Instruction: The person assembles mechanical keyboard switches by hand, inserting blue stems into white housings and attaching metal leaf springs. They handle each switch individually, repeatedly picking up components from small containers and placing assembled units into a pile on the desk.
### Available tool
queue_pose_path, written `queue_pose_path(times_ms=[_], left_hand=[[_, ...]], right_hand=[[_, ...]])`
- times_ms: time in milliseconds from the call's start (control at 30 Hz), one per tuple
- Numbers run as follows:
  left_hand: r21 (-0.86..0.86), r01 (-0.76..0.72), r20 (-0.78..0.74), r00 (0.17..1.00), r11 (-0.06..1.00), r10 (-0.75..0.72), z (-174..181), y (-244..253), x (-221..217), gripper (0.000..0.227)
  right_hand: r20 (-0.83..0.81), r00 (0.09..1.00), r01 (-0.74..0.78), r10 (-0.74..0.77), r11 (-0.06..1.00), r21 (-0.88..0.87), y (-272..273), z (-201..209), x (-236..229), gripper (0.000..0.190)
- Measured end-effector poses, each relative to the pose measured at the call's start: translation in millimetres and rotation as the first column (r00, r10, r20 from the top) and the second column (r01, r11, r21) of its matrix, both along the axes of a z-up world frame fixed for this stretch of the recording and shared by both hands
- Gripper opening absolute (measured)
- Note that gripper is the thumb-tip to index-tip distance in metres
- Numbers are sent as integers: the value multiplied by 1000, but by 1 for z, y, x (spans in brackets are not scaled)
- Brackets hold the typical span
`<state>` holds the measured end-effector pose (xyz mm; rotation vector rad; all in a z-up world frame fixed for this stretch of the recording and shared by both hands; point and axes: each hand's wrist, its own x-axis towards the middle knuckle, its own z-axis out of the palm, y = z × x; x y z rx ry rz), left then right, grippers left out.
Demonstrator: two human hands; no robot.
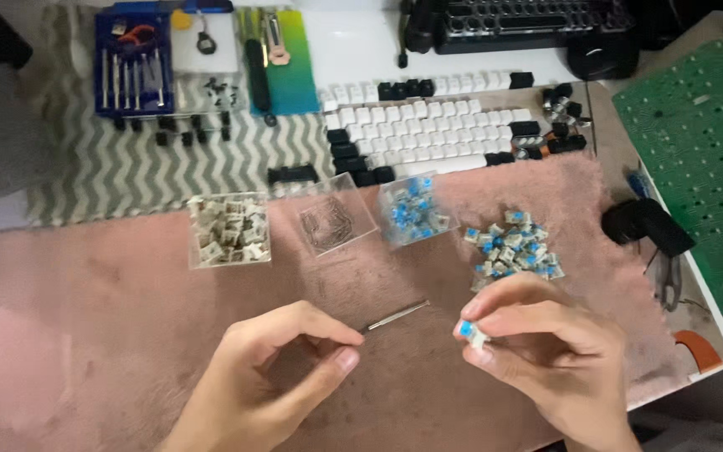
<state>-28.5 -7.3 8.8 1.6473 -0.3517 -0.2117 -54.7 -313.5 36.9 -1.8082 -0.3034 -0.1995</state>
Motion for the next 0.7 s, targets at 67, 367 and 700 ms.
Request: queue_pose_path(times_ms=[67, 367, 700], left_hand=[[5, -8, 17, 1000, 1000, 8, 2, 1, 0, 8], [6, -23, 29, 999, 1000, 22, 0, 1, 0, 6], [187, -101, 331, 943, 977, 34, -23, 0, 3, 11]], right_hand=[[-5, 1000, 3, -3, 998, 56, 3, -6, -1, 33], [-5, 999, -39, 40, 981, 193, -5, -19, 2, 55], [216, 931, 351, -294, 557, -753, -77, -19, 43, 29]])
